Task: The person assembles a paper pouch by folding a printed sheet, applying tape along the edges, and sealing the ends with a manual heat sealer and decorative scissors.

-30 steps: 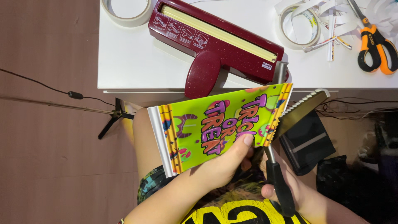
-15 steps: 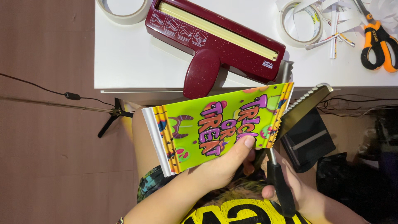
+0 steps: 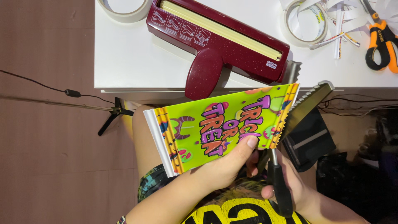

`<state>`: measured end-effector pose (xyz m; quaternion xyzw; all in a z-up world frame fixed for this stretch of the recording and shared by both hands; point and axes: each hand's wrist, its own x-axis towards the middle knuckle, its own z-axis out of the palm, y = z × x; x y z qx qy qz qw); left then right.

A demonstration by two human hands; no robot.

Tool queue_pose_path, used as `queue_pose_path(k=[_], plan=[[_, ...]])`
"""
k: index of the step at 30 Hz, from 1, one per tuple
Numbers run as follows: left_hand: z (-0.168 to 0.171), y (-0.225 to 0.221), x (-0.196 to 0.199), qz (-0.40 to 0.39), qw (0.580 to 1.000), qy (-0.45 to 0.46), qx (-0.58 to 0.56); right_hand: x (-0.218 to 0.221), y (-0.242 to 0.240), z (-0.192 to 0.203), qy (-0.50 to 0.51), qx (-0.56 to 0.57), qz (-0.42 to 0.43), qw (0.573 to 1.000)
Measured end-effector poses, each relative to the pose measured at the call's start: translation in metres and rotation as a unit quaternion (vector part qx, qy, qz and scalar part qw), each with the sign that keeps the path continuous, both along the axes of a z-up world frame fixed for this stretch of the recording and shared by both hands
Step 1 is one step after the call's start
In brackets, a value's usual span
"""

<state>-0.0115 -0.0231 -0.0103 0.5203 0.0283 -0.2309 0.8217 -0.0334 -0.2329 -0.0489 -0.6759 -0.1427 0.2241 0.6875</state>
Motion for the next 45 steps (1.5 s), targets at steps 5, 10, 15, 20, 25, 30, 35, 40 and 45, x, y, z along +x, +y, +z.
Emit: queue_pose_path(k=[5, 10, 15, 20, 25, 30, 35, 40, 45], plan=[[0.005, 0.003, 0.003, 0.004, 0.999, 0.024, -0.042, 0.004, 0.009, 0.009, -0.025, -0.012, -0.003, 1.000], [0.002, 0.002, 0.003, -0.004, 0.999, 0.039, -0.028, 0.005, 0.010, 0.008, -0.024, -0.041, -0.020, 0.999], [0.001, 0.003, 0.011, -0.047, 0.999, -0.008, -0.023, 0.005, 0.002, -0.001, -0.004, -0.029, -0.034, 0.999], [0.011, -0.014, 0.038, -0.059, 0.998, 0.024, -0.018, 0.016, -0.006, 0.001, 0.029, -0.014, -0.084, 0.996], [0.019, -0.032, 0.096, 0.047, 0.984, -0.165, 0.046, 0.057, -0.008, 0.027, 0.013, -0.008, -0.164, 0.986], [0.059, -0.038, 0.119, 0.004, 1.000, 0.003, -0.020, 0.107, -0.007, 0.038, -0.005, 0.066, -0.157, 0.985], [0.028, -0.013, 0.129, 0.162, 0.974, -0.081, 0.135, 0.129, -0.011, 0.046, 0.059, 0.159, -0.016, 0.985], [0.006, 0.036, 0.131, 0.134, 0.971, -0.186, 0.065, 0.123, -0.021, 0.002, 0.138, 0.286, 0.052, 0.947], [0.019, 0.071, 0.115, 0.060, 0.975, -0.209, -0.039, 0.117, 0.012, 0.058, 0.209, 0.334, 0.073, 0.916]])
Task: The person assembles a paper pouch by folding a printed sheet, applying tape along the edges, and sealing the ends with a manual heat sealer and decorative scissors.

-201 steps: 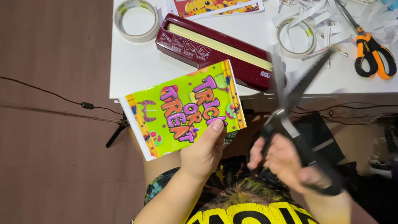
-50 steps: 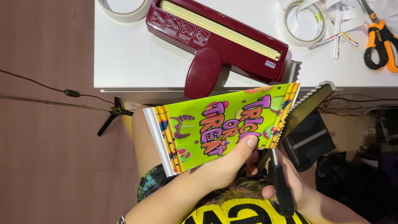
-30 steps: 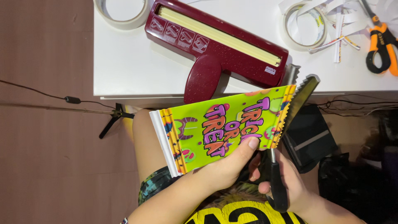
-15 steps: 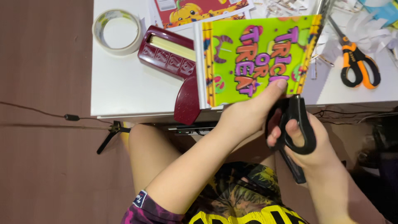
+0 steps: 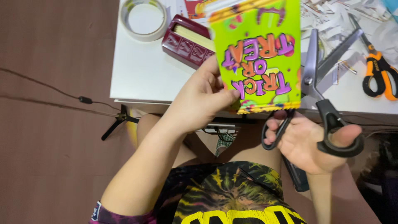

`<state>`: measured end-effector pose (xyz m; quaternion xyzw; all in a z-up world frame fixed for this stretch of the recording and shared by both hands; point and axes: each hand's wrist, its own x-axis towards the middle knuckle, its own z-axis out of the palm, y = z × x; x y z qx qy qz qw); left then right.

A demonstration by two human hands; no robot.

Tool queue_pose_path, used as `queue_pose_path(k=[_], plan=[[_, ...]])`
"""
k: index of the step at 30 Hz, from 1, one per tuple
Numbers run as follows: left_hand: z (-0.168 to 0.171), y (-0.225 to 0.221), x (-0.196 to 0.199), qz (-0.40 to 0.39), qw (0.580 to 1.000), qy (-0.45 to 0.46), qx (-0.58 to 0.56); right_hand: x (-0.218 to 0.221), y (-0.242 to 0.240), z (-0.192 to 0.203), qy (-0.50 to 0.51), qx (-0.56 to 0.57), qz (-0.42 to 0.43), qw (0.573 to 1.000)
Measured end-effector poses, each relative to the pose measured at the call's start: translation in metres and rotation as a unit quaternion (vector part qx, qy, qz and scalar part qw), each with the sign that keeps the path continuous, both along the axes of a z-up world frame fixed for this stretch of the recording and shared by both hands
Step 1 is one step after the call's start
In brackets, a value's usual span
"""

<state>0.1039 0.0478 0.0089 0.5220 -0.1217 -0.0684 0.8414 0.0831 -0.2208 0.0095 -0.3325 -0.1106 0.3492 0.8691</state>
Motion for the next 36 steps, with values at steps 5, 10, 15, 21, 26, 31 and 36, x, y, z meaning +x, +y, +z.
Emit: queue_pose_path(k=[5, 10, 15, 21, 26, 31, 36], plan=[[0.005, 0.024, -0.009, 0.001, 1.000, 0.013, -0.007, 0.003, -0.006, 0.001, 0.027, -0.006, 0.012, 1.000], [0.007, 0.038, -0.020, -0.035, 0.998, 0.042, 0.007, -0.009, -0.015, -0.001, -0.024, -0.004, -0.027, 0.999], [0.009, 0.048, -0.023, -0.052, 0.988, 0.067, 0.131, -0.016, -0.029, -0.007, -0.062, -0.011, -0.037, 0.997], [0.037, 0.059, -0.021, -0.170, 0.910, 0.060, 0.375, -0.024, -0.035, -0.012, -0.093, -0.024, -0.030, 0.995], [0.041, 0.053, -0.014, -0.254, 0.869, 0.007, 0.424, -0.041, -0.034, -0.031, -0.109, -0.061, -0.002, 0.992], [0.046, 0.048, -0.013, -0.249, 0.843, 0.031, 0.476, -0.051, -0.021, -0.048, -0.124, -0.146, -0.055, 0.980], [0.029, 0.054, -0.016, -0.129, 0.946, 0.179, 0.239, -0.056, -0.009, -0.050, -0.079, -0.110, -0.082, 0.987]])
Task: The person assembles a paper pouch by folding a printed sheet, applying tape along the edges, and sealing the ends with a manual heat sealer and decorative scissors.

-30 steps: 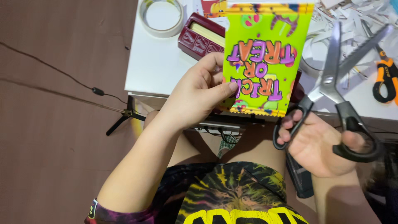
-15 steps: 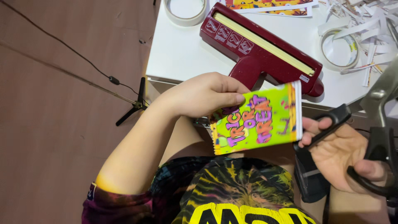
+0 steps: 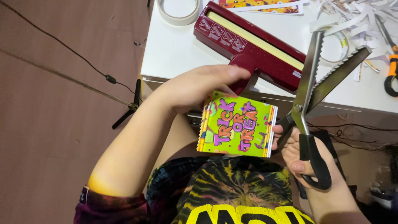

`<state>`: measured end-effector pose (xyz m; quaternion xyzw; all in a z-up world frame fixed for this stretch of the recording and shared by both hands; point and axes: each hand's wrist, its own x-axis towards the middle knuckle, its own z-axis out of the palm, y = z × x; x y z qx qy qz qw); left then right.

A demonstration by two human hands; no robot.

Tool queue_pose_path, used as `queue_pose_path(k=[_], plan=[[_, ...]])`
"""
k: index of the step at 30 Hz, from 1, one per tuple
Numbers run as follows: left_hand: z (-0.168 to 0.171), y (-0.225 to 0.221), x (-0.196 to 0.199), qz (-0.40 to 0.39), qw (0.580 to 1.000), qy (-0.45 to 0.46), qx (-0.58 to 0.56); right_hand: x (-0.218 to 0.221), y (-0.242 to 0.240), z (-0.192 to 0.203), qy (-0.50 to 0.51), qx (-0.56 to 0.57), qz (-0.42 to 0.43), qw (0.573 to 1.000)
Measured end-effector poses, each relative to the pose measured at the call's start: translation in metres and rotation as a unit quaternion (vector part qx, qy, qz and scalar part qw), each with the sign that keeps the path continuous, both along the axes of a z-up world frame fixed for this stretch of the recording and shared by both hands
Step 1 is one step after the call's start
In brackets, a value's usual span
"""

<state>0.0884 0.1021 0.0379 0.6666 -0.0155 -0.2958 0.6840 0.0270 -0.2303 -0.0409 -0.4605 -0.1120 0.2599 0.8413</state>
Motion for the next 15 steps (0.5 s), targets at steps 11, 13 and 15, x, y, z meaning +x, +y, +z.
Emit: queue_pose_path(k=[11, 13, 15], plan=[[-0.135, -0.104, -0.102, 0.177, 0.950, 0.105, -0.234, 0.003, 0.005, 0.000, -0.019, -0.040, -0.113, 0.993], [-0.136, -0.114, -0.118, 0.136, 0.952, -0.053, -0.270, 0.002, 0.014, 0.009, -0.021, -0.126, -0.093, 0.987], [-0.096, -0.107, -0.104, 0.131, 0.943, -0.123, -0.279, 0.000, 0.014, 0.009, -0.022, -0.136, -0.072, 0.988]])
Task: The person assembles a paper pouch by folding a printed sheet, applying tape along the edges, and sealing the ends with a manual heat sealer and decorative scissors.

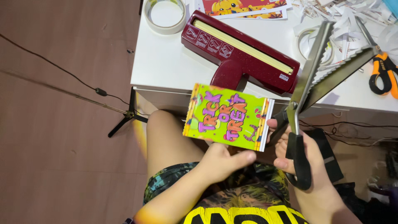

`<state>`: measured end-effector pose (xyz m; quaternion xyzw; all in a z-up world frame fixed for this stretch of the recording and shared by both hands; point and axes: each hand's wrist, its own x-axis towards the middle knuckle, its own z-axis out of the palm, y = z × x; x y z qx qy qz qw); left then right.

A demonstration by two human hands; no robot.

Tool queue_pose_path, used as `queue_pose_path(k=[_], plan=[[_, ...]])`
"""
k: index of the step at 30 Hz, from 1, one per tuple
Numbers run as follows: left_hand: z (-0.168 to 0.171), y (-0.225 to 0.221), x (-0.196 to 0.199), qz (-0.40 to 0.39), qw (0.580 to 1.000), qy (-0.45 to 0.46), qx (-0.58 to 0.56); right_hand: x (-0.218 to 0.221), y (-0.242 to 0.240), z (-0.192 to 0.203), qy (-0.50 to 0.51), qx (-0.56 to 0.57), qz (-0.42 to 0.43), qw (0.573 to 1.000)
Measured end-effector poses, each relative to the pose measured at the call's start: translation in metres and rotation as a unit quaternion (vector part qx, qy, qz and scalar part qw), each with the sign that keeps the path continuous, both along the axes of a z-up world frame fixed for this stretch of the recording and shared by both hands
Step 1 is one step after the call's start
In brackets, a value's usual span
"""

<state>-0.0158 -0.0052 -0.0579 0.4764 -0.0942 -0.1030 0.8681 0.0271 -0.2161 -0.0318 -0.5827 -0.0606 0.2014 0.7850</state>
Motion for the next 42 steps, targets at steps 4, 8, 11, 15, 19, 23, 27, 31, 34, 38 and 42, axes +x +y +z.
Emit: queue_pose_path(k=[4, 8, 11, 15, 19, 23, 27, 31, 34, 38, 42], plan=[[0.033, 0.007, 0.008, 0.010, 0.999, -0.018, -0.048, -0.003, 0.011, -0.001, -0.079, 0.121, 0.028, 0.989], [0.005, 0.003, 0.009, 0.158, 0.972, 0.172, 0.037, -0.005, 0.023, 0.009, -0.041, 0.103, 0.033, 0.993], [0.006, 0.004, 0.018, 0.249, 0.958, 0.105, -0.093, -0.006, 0.051, 0.006, 0.080, -0.015, -0.059, 0.995], [0.039, 0.009, 0.026, 0.345, 0.936, 0.055, -0.041, -0.018, 0.050, -0.028, 0.202, -0.148, -0.086, 0.964], [0.057, 0.006, 0.024, 0.318, 0.945, 0.000, 0.080, -0.041, -0.003, -0.056, -0.043, 0.016, 0.287, 0.957], [0.033, -0.002, 0.023, 0.293, 0.943, 0.159, -0.012, -0.064, -0.054, -0.093, 0.164, -0.083, 0.239, 0.953], [0.033, -0.003, 0.022, 0.310, 0.945, 0.079, 0.061, -0.063, -0.050, -0.114, 0.314, 0.106, 0.160, 0.930], [0.049, -0.006, 0.019, 0.308, 0.948, 0.045, 0.069, -0.058, -0.021, -0.067, -0.009, -0.059, 0.242, 0.968], [0.059, 0.001, 0.016, 0.227, 0.966, 0.051, 0.110, -0.059, -0.021, -0.062, -0.024, -0.093, 0.227, 0.969], [0.059, 0.006, 0.015, 0.209, 0.971, 0.024, 0.112, -0.069, -0.071, -0.091, 0.024, -0.199, 0.190, 0.961], [0.065, 0.010, 0.013, 0.143, 0.981, 0.004, 0.133, -0.053, -0.029, -0.050, -0.053, -0.125, 0.198, 0.971]])
